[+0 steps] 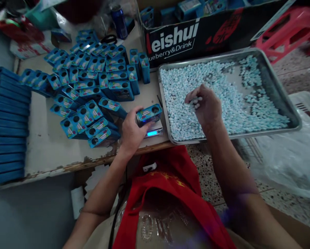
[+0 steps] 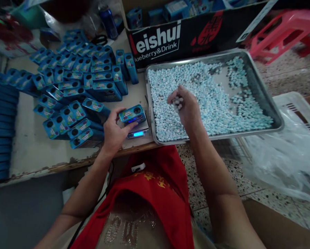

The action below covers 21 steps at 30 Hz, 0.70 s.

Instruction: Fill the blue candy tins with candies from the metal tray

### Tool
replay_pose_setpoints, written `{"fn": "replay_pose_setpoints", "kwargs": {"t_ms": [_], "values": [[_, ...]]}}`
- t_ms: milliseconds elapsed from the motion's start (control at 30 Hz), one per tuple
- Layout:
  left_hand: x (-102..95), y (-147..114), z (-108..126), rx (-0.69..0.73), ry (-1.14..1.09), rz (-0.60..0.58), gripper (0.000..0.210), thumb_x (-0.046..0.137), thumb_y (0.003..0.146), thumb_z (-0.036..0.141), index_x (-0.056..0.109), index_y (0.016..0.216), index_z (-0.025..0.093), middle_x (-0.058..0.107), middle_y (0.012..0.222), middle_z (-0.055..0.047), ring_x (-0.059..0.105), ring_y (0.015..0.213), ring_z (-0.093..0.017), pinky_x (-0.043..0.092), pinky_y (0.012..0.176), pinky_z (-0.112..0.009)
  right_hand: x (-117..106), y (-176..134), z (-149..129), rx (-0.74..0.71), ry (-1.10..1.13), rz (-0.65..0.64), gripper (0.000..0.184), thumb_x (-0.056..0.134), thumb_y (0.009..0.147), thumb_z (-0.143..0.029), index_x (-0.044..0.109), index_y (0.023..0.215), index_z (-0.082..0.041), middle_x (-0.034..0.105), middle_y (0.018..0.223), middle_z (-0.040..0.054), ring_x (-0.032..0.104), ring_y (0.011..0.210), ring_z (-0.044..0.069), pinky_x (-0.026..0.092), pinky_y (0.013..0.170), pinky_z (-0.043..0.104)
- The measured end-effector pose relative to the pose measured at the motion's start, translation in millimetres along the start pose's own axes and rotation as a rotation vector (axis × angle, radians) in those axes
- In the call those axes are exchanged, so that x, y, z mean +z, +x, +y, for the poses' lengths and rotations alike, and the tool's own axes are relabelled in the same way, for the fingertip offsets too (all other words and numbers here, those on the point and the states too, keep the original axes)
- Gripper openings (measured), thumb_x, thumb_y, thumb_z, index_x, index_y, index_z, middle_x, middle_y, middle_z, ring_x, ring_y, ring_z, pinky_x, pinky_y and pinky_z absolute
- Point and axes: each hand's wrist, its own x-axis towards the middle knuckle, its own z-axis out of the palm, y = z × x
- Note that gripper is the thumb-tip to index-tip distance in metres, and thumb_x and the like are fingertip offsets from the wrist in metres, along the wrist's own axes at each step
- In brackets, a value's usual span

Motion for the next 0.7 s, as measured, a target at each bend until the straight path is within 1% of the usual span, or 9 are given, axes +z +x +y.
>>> {"fn": "replay_pose_setpoints", "kwargs": {"t_ms": [67, 100, 167, 233, 300, 400, 500, 600, 700], "values": [[1.5, 5.7, 3.5, 0.000, -0.004, -0.042, 0.052, 0.101, 0.087, 0.019, 0.076, 0.132, 0.022, 0.083, 0.119, -0.006, 0.083, 0.110, -0.029, 0.068, 0.104, -0.041, 1.0, -1.0, 1.9, -0.059, -0.067, 0.005, 0.050, 0.075, 0.100, -0.070, 0.076, 0.074, -0.028, 0.080, 0.094, 0.0060, 0.075, 0.110, 0.026, 0.055, 0.113, 0.045], [2.3, 9.9, 8.2, 0.063, 0.010, -0.059, 0.044, 0.097, 0.091, 0.018, 0.077, 0.131, 0.023, 0.083, 0.117, -0.006, 0.082, 0.108, -0.028, 0.068, 0.103, -0.040, 2.4, -1.5, 4.0, -0.037, -0.056, 0.019, 0.047, 0.077, 0.100, -0.068, 0.078, 0.077, -0.027, 0.082, 0.100, 0.0063, 0.076, 0.114, 0.027, 0.055, 0.116, 0.045], [4.5, 21.1, 22.7, 0.294, 0.087, -0.062, 0.033, 0.084, 0.101, 0.016, 0.079, 0.133, 0.026, 0.084, 0.124, -0.006, 0.080, 0.118, -0.028, 0.062, 0.120, -0.048, 8.3, -3.2, 9.1, 0.105, 0.072, 0.071, 0.045, 0.077, 0.101, -0.069, 0.080, 0.083, -0.027, 0.083, 0.101, 0.0055, 0.076, 0.107, 0.025, 0.060, 0.106, 0.043], [8.7, 35.0, 40.1, 0.548, 0.192, -0.044, 0.034, 0.072, 0.108, 0.012, 0.081, 0.134, 0.032, 0.083, 0.132, -0.003, 0.076, 0.131, -0.028, 0.040, 0.142, -0.062, 18.3, -6.6, 13.3, 0.308, 0.270, 0.096, 0.045, 0.073, 0.105, -0.070, 0.079, 0.091, -0.027, 0.081, 0.098, 0.0045, 0.073, 0.093, 0.022, 0.064, 0.090, 0.038], [15.3, 49.3, 53.4, 0.722, 0.256, -0.053, 0.035, 0.068, 0.111, 0.012, 0.081, 0.133, 0.035, 0.082, 0.135, -0.002, 0.072, 0.138, -0.028, 0.019, 0.149, -0.070, 29.5, -11.7, 14.8, 0.476, 0.470, 0.084, 0.043, 0.065, 0.111, -0.066, 0.078, 0.100, -0.027, 0.080, 0.100, 0.0044, 0.071, 0.088, 0.021, 0.064, 0.080, 0.034], [27.0, 66.0, 57.7, 0.861, 0.308, -0.111, 0.029, 0.067, 0.114, 0.015, 0.083, 0.130, 0.032, 0.082, 0.135, -0.004, 0.071, 0.140, -0.028, 0.020, 0.148, -0.068, 41.5, -17.9, 13.3, 0.594, 0.688, 0.114, 0.040, 0.050, 0.119, -0.057, 0.074, 0.111, -0.027, 0.078, 0.099, 0.0047, 0.071, 0.087, 0.021, 0.065, 0.076, 0.033], [34.3, 71.3, 50.0, 0.863, 0.321, -0.081, 0.033, 0.062, 0.115, 0.015, 0.085, 0.131, 0.032, 0.082, 0.134, -0.006, 0.071, 0.137, -0.028, 0.027, 0.146, -0.064, 45.0, -17.0, 11.6, 0.647, 0.751, 0.151, 0.036, 0.046, 0.120, -0.048, 0.073, 0.114, -0.025, 0.075, 0.096, 0.0060, 0.070, 0.087, 0.022, 0.067, 0.077, 0.033], [36.5, 68.3, 45.6, 0.767, 0.271, -0.004, 0.038, 0.061, 0.115, 0.016, 0.085, 0.135, 0.036, 0.082, 0.136, -0.008, 0.071, 0.136, -0.030, 0.036, 0.140, -0.061, 45.0, -12.0, 11.0, 0.679, 0.769, 0.167, 0.023, 0.058, 0.115, -0.043, 0.071, 0.110, -0.025, 0.075, 0.100, 0.0078, 0.071, 0.093, 0.024, 0.068, 0.082, 0.034], [37.9, 65.2, 47.2, 0.639, 0.217, 0.001, 0.035, 0.063, 0.112, 0.017, 0.086, 0.133, 0.033, 0.082, 0.133, -0.009, 0.072, 0.128, -0.030, 0.052, 0.124, -0.050, 45.2, -10.0, 9.3, 0.683, 0.793, 0.210, 0.013, 0.061, 0.112, -0.036, 0.067, 0.105, -0.027, 0.074, 0.102, 0.0074, 0.073, 0.100, 0.026, 0.070, 0.091, 0.036]]}}
